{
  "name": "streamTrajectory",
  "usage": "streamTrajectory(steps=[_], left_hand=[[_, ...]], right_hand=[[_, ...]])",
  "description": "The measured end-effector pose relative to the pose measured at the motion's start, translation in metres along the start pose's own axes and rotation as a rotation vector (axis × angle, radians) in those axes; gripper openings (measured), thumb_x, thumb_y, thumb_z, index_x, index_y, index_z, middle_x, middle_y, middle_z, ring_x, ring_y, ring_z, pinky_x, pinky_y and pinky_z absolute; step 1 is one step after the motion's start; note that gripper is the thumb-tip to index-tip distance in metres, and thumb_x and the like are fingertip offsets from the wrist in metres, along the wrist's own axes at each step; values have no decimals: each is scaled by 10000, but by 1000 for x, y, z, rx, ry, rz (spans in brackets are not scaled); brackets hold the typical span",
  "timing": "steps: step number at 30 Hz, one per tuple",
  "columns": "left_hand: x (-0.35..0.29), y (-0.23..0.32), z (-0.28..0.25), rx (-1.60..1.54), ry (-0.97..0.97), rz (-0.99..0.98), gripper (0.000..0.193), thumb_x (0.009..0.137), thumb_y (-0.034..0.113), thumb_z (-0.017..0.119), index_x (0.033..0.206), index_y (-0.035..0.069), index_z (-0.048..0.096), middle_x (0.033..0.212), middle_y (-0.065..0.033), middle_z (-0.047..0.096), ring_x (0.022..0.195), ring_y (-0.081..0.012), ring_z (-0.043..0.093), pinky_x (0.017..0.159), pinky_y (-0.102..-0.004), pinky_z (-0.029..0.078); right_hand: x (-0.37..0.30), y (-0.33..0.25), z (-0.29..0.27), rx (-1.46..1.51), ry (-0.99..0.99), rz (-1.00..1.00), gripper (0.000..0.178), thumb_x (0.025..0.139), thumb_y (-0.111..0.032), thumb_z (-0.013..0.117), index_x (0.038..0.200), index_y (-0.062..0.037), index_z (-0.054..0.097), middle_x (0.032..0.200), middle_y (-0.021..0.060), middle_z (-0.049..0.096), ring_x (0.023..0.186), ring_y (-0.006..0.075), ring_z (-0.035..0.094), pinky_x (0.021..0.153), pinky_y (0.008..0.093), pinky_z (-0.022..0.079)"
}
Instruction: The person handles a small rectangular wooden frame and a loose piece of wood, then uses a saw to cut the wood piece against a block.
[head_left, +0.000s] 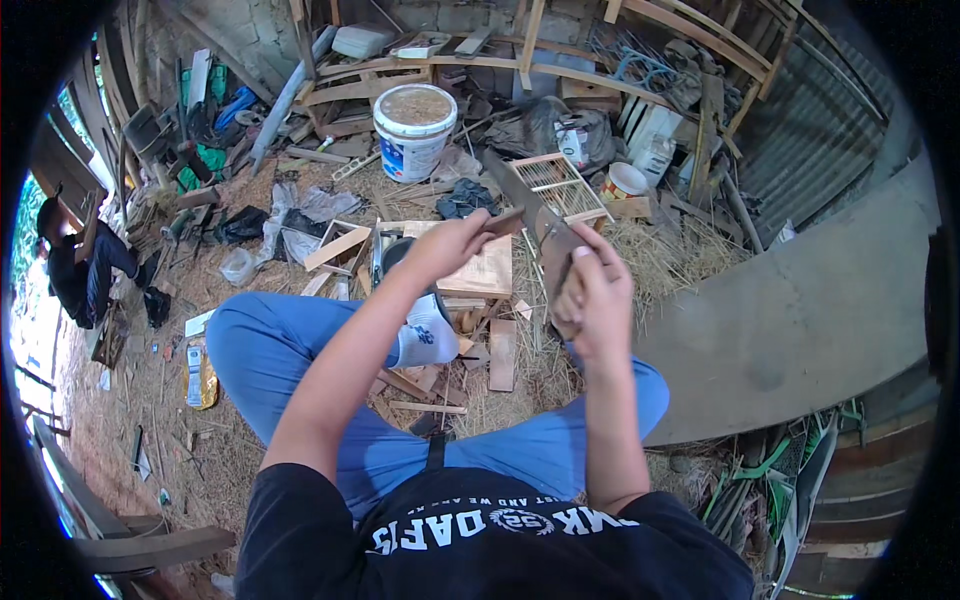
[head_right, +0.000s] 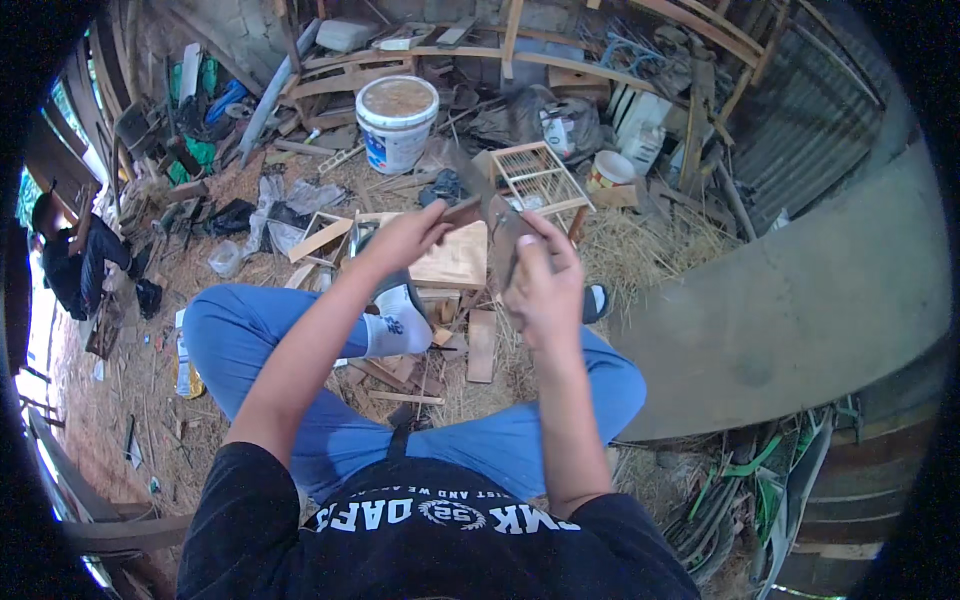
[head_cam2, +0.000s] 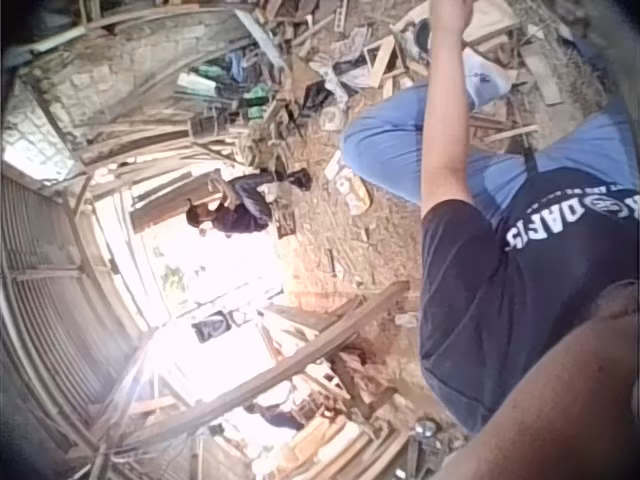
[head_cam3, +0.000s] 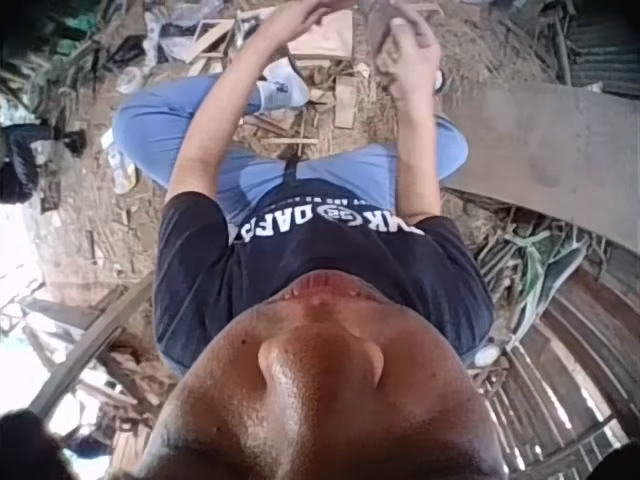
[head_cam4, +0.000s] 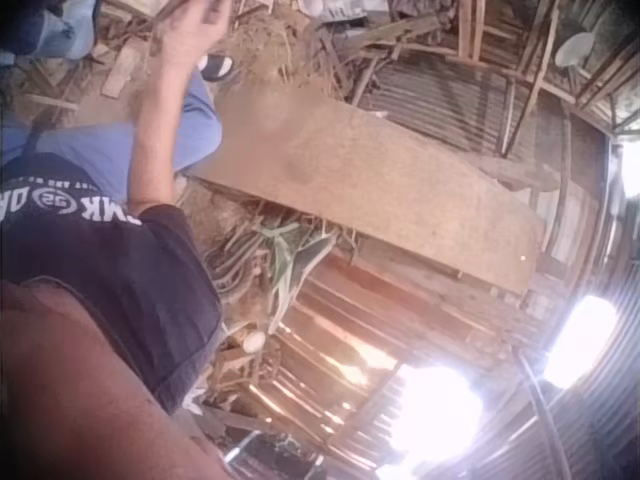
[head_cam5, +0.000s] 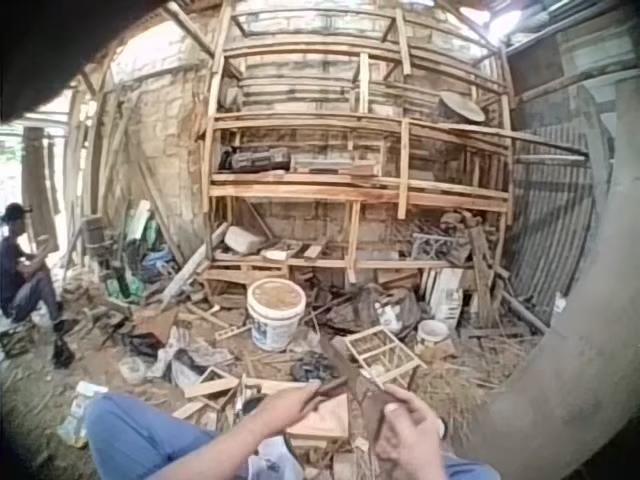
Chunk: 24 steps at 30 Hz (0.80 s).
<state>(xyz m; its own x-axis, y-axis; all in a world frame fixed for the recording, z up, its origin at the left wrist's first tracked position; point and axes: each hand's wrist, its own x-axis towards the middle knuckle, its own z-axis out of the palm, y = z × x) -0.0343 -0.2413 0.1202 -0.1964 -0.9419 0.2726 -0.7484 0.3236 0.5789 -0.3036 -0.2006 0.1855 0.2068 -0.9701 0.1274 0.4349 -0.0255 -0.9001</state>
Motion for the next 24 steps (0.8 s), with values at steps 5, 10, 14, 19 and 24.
streamTrajectory(steps=[5,10,14,19,24], left_hand=[[8,29,22,220,287,-44,244,1040,323,573,1066,103,470,825,-196,695,757,-458,674,630,-562,506],[3,1,16,483,91,148,264,1025,365,597,1050,112,527,845,-135,696,768,-369,709,623,-505,537],[11,-12,-2,557,89,380,247,997,343,633,982,112,548,829,-130,692,736,-364,701,602,-509,535],[32,33,62,332,194,50,271,1017,352,630,1023,114,500,793,-183,667,706,-401,681,587,-531,517],[51,-14,-5,624,26,621,259,970,345,655,940,103,566,773,-85,661,708,-315,703,586,-460,552]], right_hand=[[-10,-7,12,51,98,-77,391,1064,-91,556,1442,6,531,710,-42,497,485,15,377,392,223,300],[-28,-4,4,67,186,-34,434,1072,-116,561,1482,8,491,672,-56,452,480,18,351,405,225,305],[-36,-11,-5,49,101,155,439,1079,-145,567,1487,-2,492,641,-71,404,473,16,332,401,218,289],[-21,-9,-10,114,273,-68,431,1082,-157,565,1479,-8,485,639,-73,404,464,15,328,396,216,280],[-51,-28,-19,88,181,120,480,1084,-187,568,1515,-16,444,635,-76,382,451,21,318,399,220,291]])
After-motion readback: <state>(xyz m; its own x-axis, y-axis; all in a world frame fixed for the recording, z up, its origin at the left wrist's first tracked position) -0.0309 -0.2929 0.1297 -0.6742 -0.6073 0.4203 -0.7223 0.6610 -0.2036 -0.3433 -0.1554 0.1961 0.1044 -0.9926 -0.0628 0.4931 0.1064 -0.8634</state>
